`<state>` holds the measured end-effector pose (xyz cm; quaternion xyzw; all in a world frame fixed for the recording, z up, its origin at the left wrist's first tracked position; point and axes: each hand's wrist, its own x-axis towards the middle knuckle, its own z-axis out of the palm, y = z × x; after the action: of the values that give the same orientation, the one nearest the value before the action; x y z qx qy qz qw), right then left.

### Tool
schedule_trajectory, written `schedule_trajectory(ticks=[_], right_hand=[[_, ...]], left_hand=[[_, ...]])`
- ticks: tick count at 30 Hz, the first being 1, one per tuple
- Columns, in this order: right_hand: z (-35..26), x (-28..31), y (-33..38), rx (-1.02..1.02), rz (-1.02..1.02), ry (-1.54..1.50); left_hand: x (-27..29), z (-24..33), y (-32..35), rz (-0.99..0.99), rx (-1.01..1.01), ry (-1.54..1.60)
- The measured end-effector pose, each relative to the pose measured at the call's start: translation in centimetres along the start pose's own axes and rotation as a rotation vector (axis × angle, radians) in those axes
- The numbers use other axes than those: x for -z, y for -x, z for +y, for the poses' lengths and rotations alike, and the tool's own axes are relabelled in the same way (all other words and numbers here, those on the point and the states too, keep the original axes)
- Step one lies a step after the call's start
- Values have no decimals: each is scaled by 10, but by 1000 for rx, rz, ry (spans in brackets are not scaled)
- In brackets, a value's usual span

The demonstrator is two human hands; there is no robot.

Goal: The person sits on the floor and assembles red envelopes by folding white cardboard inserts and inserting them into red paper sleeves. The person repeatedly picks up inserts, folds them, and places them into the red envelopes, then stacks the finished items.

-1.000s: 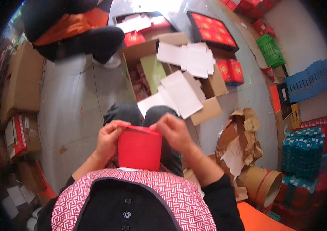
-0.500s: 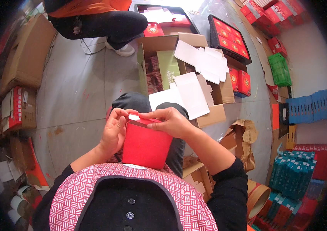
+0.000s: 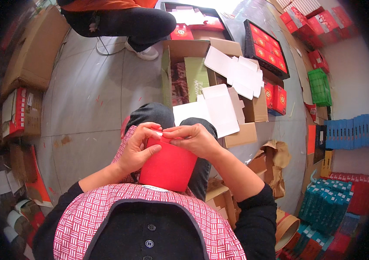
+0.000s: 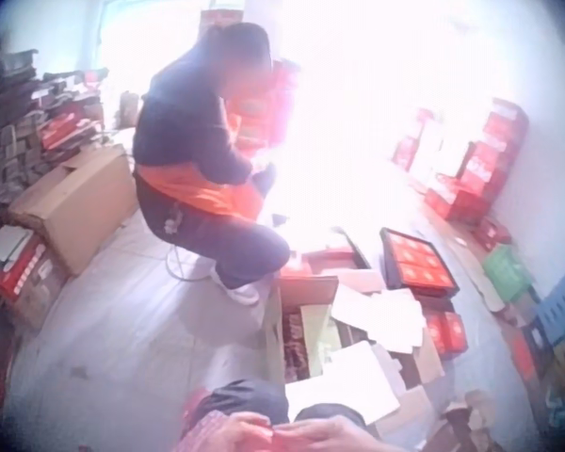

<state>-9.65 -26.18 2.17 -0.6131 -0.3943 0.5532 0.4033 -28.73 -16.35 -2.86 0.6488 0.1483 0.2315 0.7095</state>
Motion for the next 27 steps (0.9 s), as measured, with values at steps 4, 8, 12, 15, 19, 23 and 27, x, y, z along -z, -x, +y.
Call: schedule_trajectory(ticks=[4,8,12,15,19,23,27], right_hand=[[3,3,0,-21,10,26],[4,6,-1,-14,-26,0],[4,7,-4,1,-61,18],[8,9,-4,45,-81,41],[10,6,-3,121,-51,98],[10,-1,4,-15,202,-97],[30,6,30,51,471,-303]], left_hand=[[-1,11,-2,15,28,-82],[10,24,-14,-103,-9,-341],[11,21,-15,-118,162,-155],[6,20,-11,-42,120,-152],[1,20,-10,7,95,-188],[1,16,-12,32,88,-194],[4,17,-8,43,78,-241]])
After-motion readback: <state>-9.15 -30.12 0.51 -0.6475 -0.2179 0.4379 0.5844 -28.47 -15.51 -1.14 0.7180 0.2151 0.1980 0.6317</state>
